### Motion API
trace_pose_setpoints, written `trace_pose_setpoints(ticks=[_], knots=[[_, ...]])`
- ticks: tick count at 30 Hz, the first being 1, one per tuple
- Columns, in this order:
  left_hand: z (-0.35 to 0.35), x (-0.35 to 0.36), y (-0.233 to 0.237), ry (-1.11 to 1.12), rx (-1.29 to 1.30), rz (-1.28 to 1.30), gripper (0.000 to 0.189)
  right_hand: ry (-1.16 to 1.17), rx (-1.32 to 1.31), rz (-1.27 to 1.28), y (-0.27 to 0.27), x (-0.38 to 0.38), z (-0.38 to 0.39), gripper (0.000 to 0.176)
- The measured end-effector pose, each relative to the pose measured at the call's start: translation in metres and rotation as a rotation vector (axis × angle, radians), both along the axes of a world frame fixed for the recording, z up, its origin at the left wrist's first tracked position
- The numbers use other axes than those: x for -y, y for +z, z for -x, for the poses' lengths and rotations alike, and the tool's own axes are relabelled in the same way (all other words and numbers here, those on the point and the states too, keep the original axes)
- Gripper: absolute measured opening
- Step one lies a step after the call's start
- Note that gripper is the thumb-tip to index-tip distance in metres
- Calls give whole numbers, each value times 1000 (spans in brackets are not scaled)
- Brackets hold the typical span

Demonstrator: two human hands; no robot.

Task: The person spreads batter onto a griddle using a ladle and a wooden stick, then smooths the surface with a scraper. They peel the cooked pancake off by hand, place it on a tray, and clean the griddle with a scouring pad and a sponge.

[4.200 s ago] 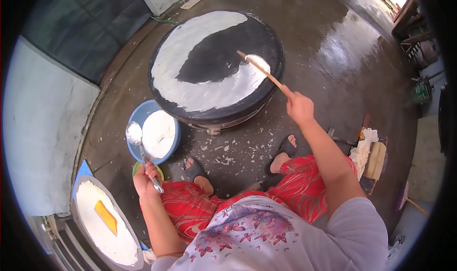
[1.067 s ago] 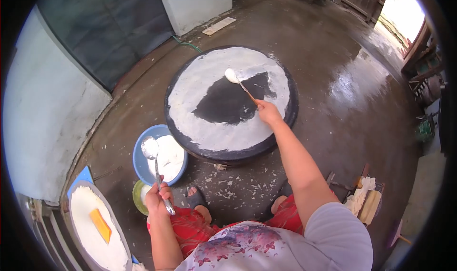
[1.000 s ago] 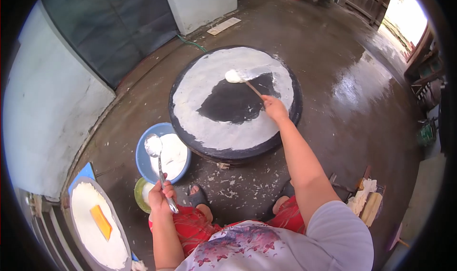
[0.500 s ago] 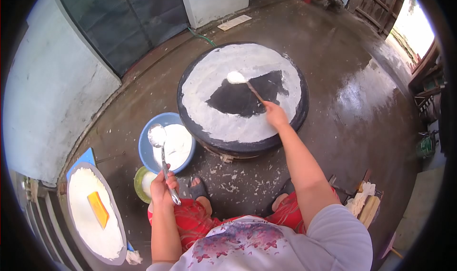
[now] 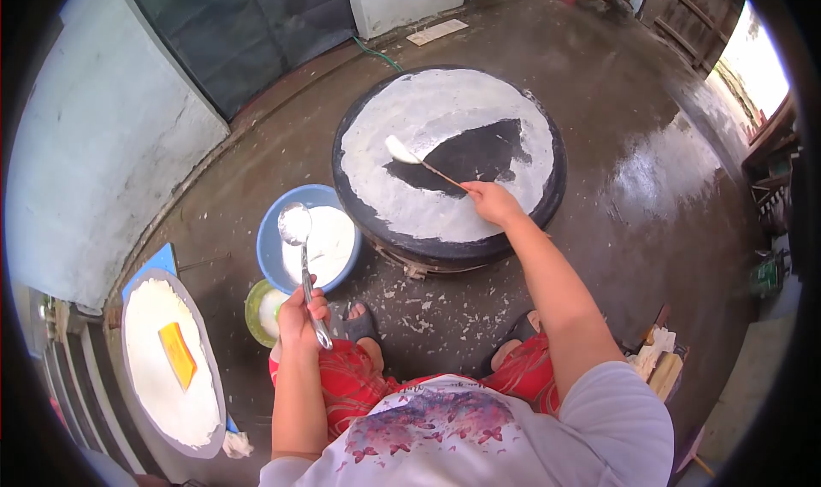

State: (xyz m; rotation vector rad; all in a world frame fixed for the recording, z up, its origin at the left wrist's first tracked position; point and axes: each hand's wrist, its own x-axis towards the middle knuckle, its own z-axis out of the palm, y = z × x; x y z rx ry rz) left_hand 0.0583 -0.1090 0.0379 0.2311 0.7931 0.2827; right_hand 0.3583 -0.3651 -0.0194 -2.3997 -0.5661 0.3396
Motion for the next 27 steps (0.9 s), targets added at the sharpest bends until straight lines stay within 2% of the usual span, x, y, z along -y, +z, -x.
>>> trace_pose_setpoints(ticks=[4, 7, 8, 10, 12, 16, 18, 19, 21, 22, 24, 25, 26, 27], knots=[[6, -1, -1, -19, 18, -22, 23, 82, -24, 142, 37, 27, 13, 28], [8, -4, -2, -19, 35, -19, 23, -183, 535, 131, 32, 27, 38, 37], [9, -4, -3, -10, 36, -15, 23, -181, 533, 130, 24, 18, 51, 37], [9, -4, -3, 0, 35, -13, 23, -74, 698, 80, 15, -6, 80, 43], [8, -4, -3, 1, 37, 16, 22, 132, 716, 176, -6, -32, 106, 46], [10, -2, 2, -8, 36, 46, 22, 126, 691, 333, -17, -36, 106, 43], [12, -2, 1, -21, 42, 39, 22, -28, 648, 434, -7, -19, 85, 42], [13, -2, 0, -20, 43, 41, 22, -27, 649, 435, -3, -16, 80, 42], [14, -2, -1, -13, 40, 36, 22, -274, 383, 147, 5, -11, 75, 42], [14, -2, -1, -16, 41, 36, 22, -277, 384, 148, 6, -13, 82, 42], [13, -4, -1, -7, 29, 22, 23, -194, 312, -88, 3, -21, 109, 42], [12, -4, -1, -10, 30, 20, 23, -59, 467, -105, -5, -23, 122, 43], [12, -4, -1, -10, 46, 35, 23, -64, 464, -107, -11, -20, 118, 43], [13, -5, -1, -9, 58, 49, 23, -40, 509, 76, -17, -12, 111, 43]])
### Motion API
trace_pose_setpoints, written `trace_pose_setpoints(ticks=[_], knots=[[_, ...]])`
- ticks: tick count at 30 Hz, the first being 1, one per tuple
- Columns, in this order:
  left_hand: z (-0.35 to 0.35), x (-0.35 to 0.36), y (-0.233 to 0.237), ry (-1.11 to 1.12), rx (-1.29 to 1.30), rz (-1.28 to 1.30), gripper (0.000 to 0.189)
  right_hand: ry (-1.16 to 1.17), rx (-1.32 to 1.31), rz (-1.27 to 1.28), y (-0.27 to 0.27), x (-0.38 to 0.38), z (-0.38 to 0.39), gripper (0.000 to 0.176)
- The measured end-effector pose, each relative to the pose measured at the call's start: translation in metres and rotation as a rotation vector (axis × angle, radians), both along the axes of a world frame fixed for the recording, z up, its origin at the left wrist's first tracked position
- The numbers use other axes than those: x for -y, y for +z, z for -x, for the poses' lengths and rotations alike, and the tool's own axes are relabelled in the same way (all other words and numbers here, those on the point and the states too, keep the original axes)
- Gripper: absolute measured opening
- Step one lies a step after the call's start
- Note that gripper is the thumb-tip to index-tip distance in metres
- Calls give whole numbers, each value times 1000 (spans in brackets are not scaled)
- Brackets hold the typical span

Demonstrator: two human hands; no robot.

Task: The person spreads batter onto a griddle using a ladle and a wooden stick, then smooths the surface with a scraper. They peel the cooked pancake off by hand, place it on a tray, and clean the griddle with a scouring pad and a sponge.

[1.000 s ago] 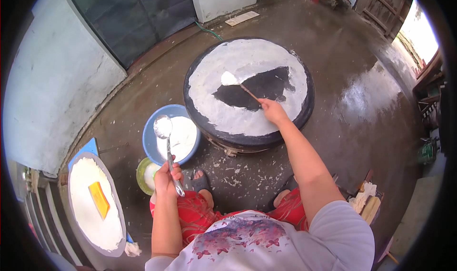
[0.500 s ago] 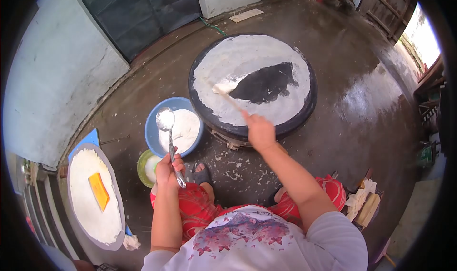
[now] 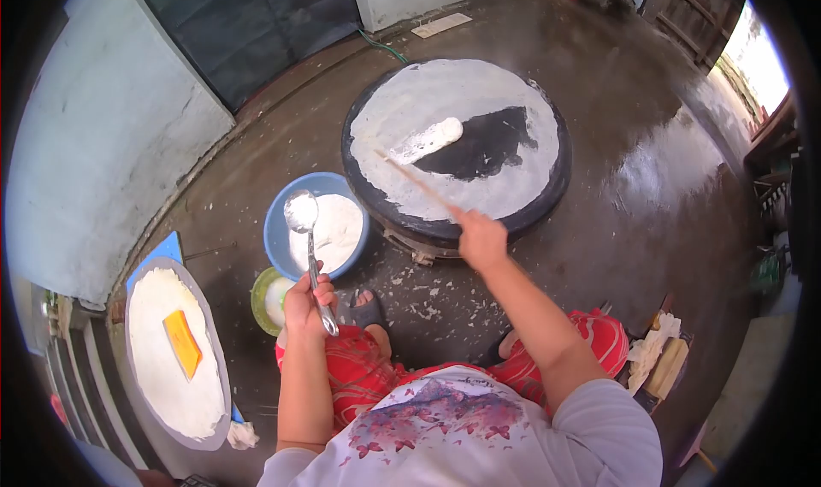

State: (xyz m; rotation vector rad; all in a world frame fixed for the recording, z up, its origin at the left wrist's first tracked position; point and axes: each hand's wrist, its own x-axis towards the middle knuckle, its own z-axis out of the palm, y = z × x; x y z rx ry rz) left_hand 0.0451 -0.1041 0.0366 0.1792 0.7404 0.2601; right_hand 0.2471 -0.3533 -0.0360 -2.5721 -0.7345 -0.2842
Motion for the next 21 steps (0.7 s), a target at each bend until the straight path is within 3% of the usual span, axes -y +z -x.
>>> trace_pose_setpoints(ticks=[2, 6, 8, 11, 14, 20, 21], knots=[[1, 0, 1, -4, -13, -6, 23, -153, 78, 299, 1, 16, -24, 45], [3, -3, -6, -26, -10, -16, 22, -305, -29, 208, 19, 34, -55, 46], [1, -1, -3, -11, -12, -9, 22, -341, -210, -87, 20, 17, -40, 42], [-1, 0, -3, 16, -28, -15, 23, -56, -57, 65, 16, 15, -15, 43], [-1, 2, 1, 16, -40, -31, 23, -310, -8, 246, 7, 48, -62, 41], [-5, 1, -1, 28, -81, -2, 25, -427, -94, -54, 14, 39, -54, 42], [-7, 2, 0, 28, -81, -4, 25, -312, -23, -62, 9, 35, -40, 43]])
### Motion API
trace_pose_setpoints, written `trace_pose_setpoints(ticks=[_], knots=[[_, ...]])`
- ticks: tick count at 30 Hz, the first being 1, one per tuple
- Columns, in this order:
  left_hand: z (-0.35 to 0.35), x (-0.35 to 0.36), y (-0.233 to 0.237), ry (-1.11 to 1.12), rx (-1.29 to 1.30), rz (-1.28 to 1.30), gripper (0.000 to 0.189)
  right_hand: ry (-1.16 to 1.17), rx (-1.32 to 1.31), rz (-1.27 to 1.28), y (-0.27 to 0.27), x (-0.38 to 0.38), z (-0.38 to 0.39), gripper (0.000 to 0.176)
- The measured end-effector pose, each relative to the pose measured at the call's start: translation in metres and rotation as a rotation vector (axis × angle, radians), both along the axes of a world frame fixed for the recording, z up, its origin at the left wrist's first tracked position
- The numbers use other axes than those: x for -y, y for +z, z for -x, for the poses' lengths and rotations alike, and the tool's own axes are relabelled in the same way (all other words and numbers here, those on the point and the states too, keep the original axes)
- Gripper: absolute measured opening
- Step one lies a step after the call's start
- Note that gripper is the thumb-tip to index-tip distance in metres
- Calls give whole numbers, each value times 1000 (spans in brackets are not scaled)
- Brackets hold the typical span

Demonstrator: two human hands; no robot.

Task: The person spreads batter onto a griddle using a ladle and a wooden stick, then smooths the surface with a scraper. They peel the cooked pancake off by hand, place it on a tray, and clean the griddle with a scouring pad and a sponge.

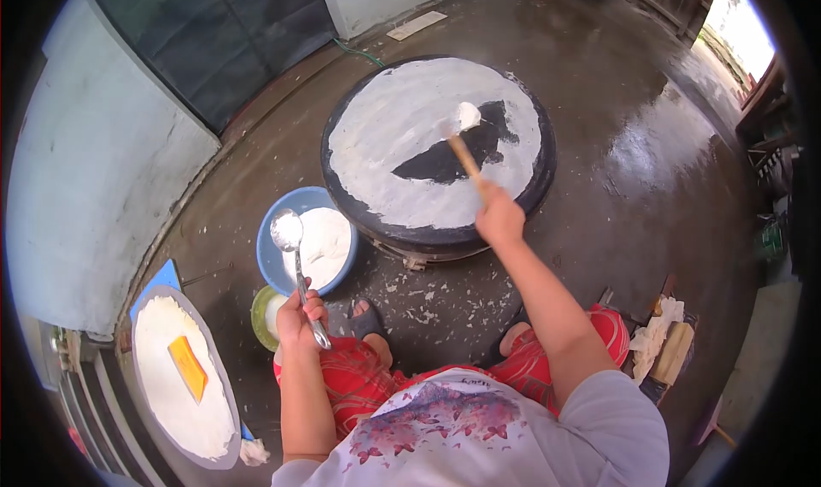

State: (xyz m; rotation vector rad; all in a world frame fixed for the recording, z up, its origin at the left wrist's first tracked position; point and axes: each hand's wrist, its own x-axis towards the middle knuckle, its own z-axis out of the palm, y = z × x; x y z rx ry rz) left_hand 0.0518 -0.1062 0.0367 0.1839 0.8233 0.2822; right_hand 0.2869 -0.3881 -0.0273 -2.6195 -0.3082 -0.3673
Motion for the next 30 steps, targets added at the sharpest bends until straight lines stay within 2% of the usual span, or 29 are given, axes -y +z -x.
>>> trace_pose_setpoints(ticks=[2, 4, 6, 10, 12, 13, 14, 16, 18, 21, 23, 24, 26, 28, 29, 30], knots=[[-1, 3, 2, -10, 11, -32, 25, 114, -71, 215, 1, 6, 1, 42], [-2, 3, 2, -18, 4, -34, 25, -50, -20, 313, -8, 26, -29, 39], [0, 3, 2, -29, 1, -33, 25, -104, -27, 270, 9, 36, -38, 35], [-3, 5, 3, -18, -10, -26, 25, -209, -67, -35, 14, 29, -24, 34], [-7, 7, 5, 2, -22, -41, 24, -77, -111, 85, 11, 16, 1, 35], [-8, 8, 6, 5, -18, -51, 25, 98, -19, 97, 2, 19, 4, 35], [-7, 8, 5, 4, -19, -63, 25, 93, -26, 94, -4, 24, -3, 35], [-6, 6, 2, -19, -22, -55, 26, -108, 40, 316, -9, 42, -30, 32], [-5, 5, 3, -43, -11, -47, 26, -185, 19, 348, 3, 61, -47, 29], [-6, 8, 5, -36, -18, -2, 23, -229, -74, 306, 14, 68, -43, 29], [-6, 5, 4, -11, -3, 6, 24, -333, -237, 70, 15, 59, -28, 30], [-6, 5, 3, -11, 3, 7, 24, -254, -309, -184, -1, 63, -30, 31], [-6, 3, 1, -34, -1, -39, 24, -88, -183, -433, -34, 77, -51, 32], [-7, 3, -1, -43, -5, -37, 25, -179, -366, -454, -2, 94, -65, 33], [-8, 3, -1, -52, -8, -31, 25, -259, -352, -371, -19, 105, -85, 34], [-9, 6, 1, -56, -6, -35, 25, -264, -364, -406, -31, 117, -105, 33]])
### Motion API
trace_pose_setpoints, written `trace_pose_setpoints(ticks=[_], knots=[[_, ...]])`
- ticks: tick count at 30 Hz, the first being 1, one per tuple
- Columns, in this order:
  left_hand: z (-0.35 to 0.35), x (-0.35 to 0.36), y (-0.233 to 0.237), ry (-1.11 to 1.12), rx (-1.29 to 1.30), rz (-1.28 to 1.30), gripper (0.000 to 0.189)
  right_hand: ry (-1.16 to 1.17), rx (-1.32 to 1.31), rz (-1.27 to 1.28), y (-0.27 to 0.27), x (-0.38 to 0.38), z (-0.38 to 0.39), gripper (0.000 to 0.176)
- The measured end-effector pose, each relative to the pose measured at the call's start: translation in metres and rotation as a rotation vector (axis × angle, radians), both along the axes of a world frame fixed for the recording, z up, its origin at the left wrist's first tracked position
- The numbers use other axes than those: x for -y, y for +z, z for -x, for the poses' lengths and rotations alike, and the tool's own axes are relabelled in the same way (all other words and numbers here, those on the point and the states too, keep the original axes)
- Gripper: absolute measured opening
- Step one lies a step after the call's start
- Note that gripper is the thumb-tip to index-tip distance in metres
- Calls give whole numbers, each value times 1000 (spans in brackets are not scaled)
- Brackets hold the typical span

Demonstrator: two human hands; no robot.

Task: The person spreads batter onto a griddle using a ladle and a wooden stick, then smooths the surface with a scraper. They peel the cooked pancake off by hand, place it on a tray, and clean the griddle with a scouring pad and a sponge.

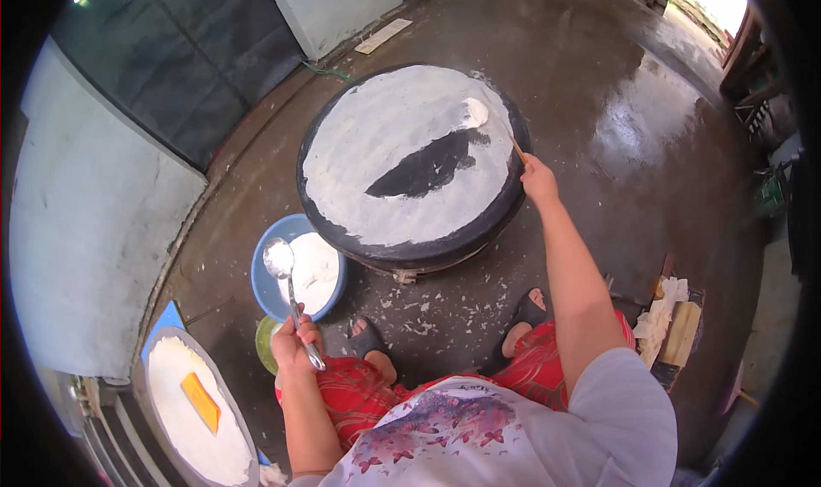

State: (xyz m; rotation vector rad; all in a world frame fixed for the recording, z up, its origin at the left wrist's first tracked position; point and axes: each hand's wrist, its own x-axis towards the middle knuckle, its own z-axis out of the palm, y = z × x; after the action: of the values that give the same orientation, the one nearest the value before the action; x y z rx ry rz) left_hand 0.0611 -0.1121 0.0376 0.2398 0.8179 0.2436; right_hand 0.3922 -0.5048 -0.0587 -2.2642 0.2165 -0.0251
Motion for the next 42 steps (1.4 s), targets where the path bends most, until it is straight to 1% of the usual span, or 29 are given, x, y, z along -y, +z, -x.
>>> trace_pose_setpoints(ticks=[2, 3, 5, 6, 8, 9, 10, 12, 13, 14, 16, 18, 20, 22, 23, 24, 26, 27, 29, 31, 32, 33, 34, 35, 36, 37, 38, 41, 42], knots=[[-3, 6, 4, 10, -59, -42, 24, 50, 0, -87, -24, 6, -21, 31], [-4, 7, 3, 8, -58, -42, 24, 48, 1, -86, -18, 8, -19, 31], [-2, 5, 1, 18, -34, -29, 25, 231, -85, -47, 9, 9, 0, 30], [-1, 3, 0, 21, -37, -29, 25, 233, -88, -46, 20, 13, 10, 30], [-1, 0, -3, 3, -6, -16, 24, 237, -208, -313, 35, 28, 20, 30], [-1, 1, -2, 3, -7, -12, 24, 74, -134, -368, 6, 36, 10, 29], [-3, 4, -1, 14, -19, -15, 25, 72, -136, -363, -14, 34, 4, 29], [-4, 4, 1, 21, -34, -23, 25, 11, 16, -243, -37, 19, 0, 29], [-5, 4, 0, 9, -27, -14, 25, 146, 60, -163, -29, 1, 8, 28], [-4, 4, -1, -1, -22, -5, 25, 217, 48, -45, -28, -15, 10, 28], [-4, 5, -1, -4, -10, 3, 25, 280, -33, 74, 11, -33, 34, 29], [-3, 5, 0, -7, 10, 13, 25, 343, -91, 44, 29, -19, 42, 29], [-1, 4, 0, -14, 3, -6, 25, 410, -145, 15, 32, -10, 48, 29], [2, 2, -5, -18, 19, -14, 24, 8, -42, 9, 23, -4, 60, 29], [3, 2, -7, -34, 33, -29, 24, 12, -37, -39, 14, -12, 62, 28], [2, 2, -6, -34, 34, -29, 24, 102, 104, -191, -39, -20, 46, 28], [1, 3, -2, -18, -8, -15, 28, 252, 42, 9, -20, -57, 60, 28], [1, 3, -1, -13, -10, -15, 28, 257, 39, 8, -1, -66, 70, 28], [0, 1, -2, -30, -26, -15, 27, 373, -69, 146, 42, -75, 86, 28], [4, 1, -2, -33, -13, -17, 27, 331, -85, 139, 54, -62, 91, 28], [5, 1, -2, -36, -1, -20, 27, 289, -103, 131, 56, -54, 91, 28], [6, 1, -3, -26, 1, -13, 27, 151, 6, 79, 40, -51, 93, 26], [8, 1, -3, -34, 10, -26, 27, 161, 2, 85, 20, -56, 92, 26], [9, 1, -3, -43, 19, -42, 27, 192, 29, 37, 0, -62, 90, 26], [9, 0, -3, -37, 18, -40, 27, 222, 60, -13, 1, -68, 92, 26], [10, 0, -3, -35, 32, -23, 24, 327, 16, -33, 4, -81, 97, 26], [11, -1, -3, -34, 44, -7, 22, 419, 25, 19, -1, -92, 96, 28], [10, -4, -2, -45, 51, 5, 20, 466, -45, 114, 50, -107, 114, 28], [10, -3, -2, -45, 49, 15, 20, 494, -73, 236, 68, -104, 117, 27]])
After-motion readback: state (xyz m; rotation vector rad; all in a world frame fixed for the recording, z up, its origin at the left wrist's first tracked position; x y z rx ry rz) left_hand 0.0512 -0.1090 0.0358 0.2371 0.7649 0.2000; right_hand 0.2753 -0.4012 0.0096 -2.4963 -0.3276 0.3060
